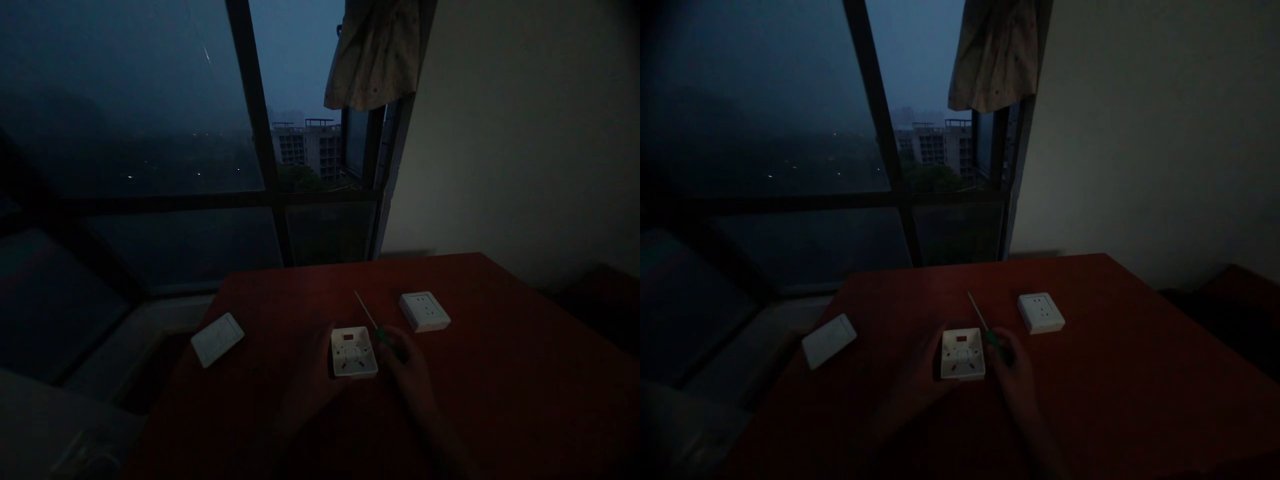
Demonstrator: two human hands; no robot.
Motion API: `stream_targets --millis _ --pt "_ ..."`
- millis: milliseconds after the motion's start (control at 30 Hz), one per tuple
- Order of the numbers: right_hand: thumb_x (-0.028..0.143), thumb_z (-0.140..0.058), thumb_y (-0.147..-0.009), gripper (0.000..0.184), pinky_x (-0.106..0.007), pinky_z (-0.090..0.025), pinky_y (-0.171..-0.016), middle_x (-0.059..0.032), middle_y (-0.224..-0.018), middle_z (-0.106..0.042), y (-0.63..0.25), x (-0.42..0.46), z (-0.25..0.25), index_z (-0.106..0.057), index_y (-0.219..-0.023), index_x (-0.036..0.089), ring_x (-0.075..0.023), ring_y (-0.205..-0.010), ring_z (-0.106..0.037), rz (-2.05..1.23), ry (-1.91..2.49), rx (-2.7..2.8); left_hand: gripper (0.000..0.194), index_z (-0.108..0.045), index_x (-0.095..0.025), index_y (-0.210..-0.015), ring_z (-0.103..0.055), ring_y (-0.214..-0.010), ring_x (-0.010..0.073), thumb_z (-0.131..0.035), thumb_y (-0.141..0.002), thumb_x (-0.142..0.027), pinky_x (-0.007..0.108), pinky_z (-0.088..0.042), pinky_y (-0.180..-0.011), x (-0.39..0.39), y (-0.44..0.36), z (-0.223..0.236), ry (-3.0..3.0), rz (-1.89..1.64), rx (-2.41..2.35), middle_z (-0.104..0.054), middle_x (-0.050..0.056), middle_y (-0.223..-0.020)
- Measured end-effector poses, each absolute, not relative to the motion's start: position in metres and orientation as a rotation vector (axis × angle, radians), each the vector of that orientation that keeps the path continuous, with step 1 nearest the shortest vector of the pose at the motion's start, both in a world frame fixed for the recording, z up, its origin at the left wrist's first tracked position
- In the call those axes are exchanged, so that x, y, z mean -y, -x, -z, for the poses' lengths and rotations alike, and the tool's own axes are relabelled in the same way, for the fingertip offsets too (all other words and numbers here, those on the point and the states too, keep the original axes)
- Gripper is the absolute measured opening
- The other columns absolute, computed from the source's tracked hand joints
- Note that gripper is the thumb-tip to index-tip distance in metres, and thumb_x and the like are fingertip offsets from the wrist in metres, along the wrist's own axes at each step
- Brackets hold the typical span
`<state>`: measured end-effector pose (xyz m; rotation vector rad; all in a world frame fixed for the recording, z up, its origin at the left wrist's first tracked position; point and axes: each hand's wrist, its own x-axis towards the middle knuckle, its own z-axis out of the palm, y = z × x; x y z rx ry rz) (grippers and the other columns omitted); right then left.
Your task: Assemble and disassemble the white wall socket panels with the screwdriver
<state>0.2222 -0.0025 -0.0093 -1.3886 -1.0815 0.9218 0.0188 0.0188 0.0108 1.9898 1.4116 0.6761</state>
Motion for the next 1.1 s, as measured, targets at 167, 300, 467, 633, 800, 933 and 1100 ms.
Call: stream_targets --millis 167,300,467,633,800,933,1100 --pt "0.042 -0.063 -0.073 0.043 -0.04 -0.048 -0.089 -0.0087 -0.11 -0.066 -0.222 0.0 0.017 -0.057 -0.11 0.021 -0.0266 -0.101 -0.061 -0.764 1.476 1.172 0.093 -0.034 -0.02 -0.137 -0.033 -0.13 0.0315 -0.078 -0.056 -0.032 0.043 -0.029 -0.107 -0.02 -0.023 -0.006 -1.975 -0.629 -1.491 -0.038 0.012 -0.141" --pt "0.036 -0.063 -0.071 0.041 -0.041 -0.047 -0.09 -0.0076 -0.109 -0.066 -0.221 -0.003 0.021 -0.058 -0.11 0.022 -0.026 -0.1 -0.061 -0.71 1.498 1.243 0.093 -0.035 -0.022 -0.136 -0.035 -0.129 0.0305 -0.079 -0.055 -0.03 0.042 -0.03 -0.106 -0.021 -0.022 -0.001 -1.961 -0.707 -1.435 -0.038 0.011 -0.14" --pt "0.033 -0.06 -0.073 0.037 -0.039 -0.047 -0.09 -0.0067 -0.106 -0.067 -0.221 -0.002 0.018 -0.058 -0.108 0.022 -0.025 -0.099 -0.062 -0.704 1.526 1.279 0.099 -0.032 -0.021 -0.138 -0.033 -0.13 0.0317 -0.081 -0.053 -0.035 0.044 -0.028 -0.107 -0.023 -0.017 0.003 -1.871 -0.71 -1.399 -0.034 0.012 -0.143" --pt "0.035 -0.06 -0.073 0.038 -0.038 -0.047 -0.089 -0.0061 -0.107 -0.067 -0.222 0.0 0.014 -0.058 -0.109 0.022 -0.0244 -0.099 -0.061 -0.775 1.495 1.254 0.088 -0.034 -0.022 -0.137 -0.033 -0.131 0.0297 -0.077 -0.061 -0.033 0.044 -0.028 -0.108 -0.021 -0.014 0.0 -1.891 -0.704 -1.344 -0.034 0.011 -0.143" --pt "0.037 -0.062 -0.072 0.041 -0.04 -0.045 -0.092 -0.0069 -0.11 -0.066 -0.223 0.0 0.015 -0.059 -0.109 0.022 -0.0261 -0.102 -0.06 -0.771 1.516 1.238 0.086 -0.034 -0.021 -0.136 -0.034 -0.13 0.0278 -0.076 -0.061 -0.031 0.042 -0.03 -0.107 -0.02 -0.016 -0.005 -1.907 -0.689 -1.369 -0.035 0.012 -0.142" --pt "0.039 -0.062 -0.071 0.04 -0.041 -0.045 -0.092 -0.0074 -0.109 -0.066 -0.223 -0.001 0.018 -0.061 -0.108 0.022 -0.0267 -0.102 -0.06 -0.762 1.493 1.237 0.087 -0.034 -0.019 -0.136 -0.032 -0.132 0.0288 -0.077 -0.061 -0.033 0.043 -0.028 -0.108 -0.019 -0.016 -0.002 -1.922 -0.687 -1.376 -0.035 0.013 -0.143" --pt "0.041 -0.061 -0.073 0.042 -0.042 -0.045 -0.092 -0.008 -0.112 -0.065 -0.224 0.001 0.018 -0.059 -0.111 0.022 -0.0272 -0.104 -0.059 -0.767 1.492 1.197 0.084 -0.031 -0.021 -0.138 -0.036 -0.131 0.0268 -0.073 -0.066 -0.035 0.041 -0.032 -0.107 -0.018 -0.011 -0.007 -1.873 -0.747 -1.361 -0.035 0.012 -0.144"
